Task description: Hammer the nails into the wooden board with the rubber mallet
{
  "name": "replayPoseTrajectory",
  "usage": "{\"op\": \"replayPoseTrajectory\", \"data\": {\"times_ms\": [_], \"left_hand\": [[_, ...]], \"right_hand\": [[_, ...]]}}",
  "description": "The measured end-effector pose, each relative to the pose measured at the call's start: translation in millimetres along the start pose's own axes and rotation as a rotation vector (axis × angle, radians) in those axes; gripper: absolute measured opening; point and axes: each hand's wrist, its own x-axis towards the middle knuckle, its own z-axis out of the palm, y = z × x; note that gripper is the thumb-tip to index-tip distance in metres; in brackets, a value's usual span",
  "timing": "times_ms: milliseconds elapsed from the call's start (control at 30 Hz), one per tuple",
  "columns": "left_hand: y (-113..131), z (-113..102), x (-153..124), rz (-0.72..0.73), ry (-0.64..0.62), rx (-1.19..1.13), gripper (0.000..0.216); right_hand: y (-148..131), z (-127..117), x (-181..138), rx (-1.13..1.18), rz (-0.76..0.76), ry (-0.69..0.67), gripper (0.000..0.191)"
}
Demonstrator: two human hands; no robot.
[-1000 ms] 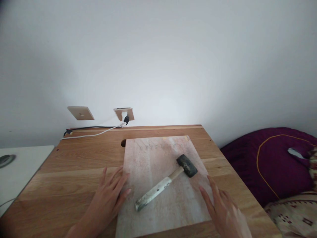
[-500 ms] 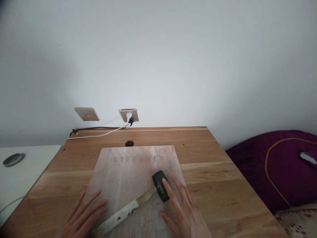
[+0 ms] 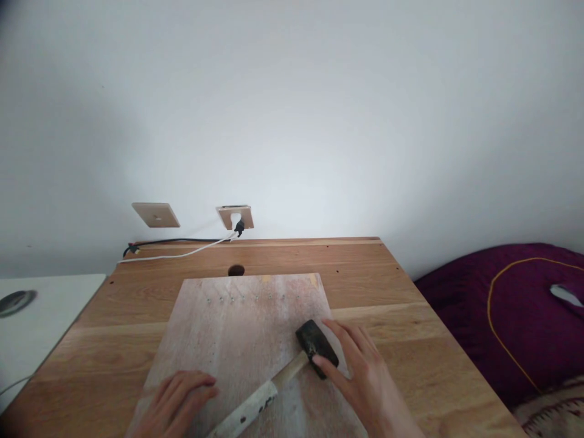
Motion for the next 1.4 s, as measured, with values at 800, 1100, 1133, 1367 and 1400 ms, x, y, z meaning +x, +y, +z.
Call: {"op": "replayPoseTrajectory", "data": {"times_ms": [800, 1100, 1133, 1367, 1400], "left_hand": [[-88.7, -4.0, 108.5, -0.845, 0.191, -0.848, 0.043], [-71.4, 12.2, 108.9, -0.721, -0.124, -0.481, 0.018], [-71.2, 12.5, 110.0, -0.693, -0.162, -0.440, 0.016], [-77.8, 17.9, 127.4, -0.590, -0.280, -0.369, 0.015], [-79.5, 16.6, 130.5, -0.594, -0.260, -0.385, 0.017]], "right_hand": [[-9.9, 13.8, 118.0, 0.807, 0.481, -0.076, 0.043], [-29.6, 55.7, 122.0, 0.315, 0.387, -0.362, 0.027], [-32.9, 57.3, 123.5, 0.300, 0.376, -0.369, 0.027], [-39.3, 35.6, 130.3, 0.508, 0.376, -0.260, 0.022], [-38.9, 31.6, 129.9, 0.556, 0.392, -0.264, 0.024]]}}
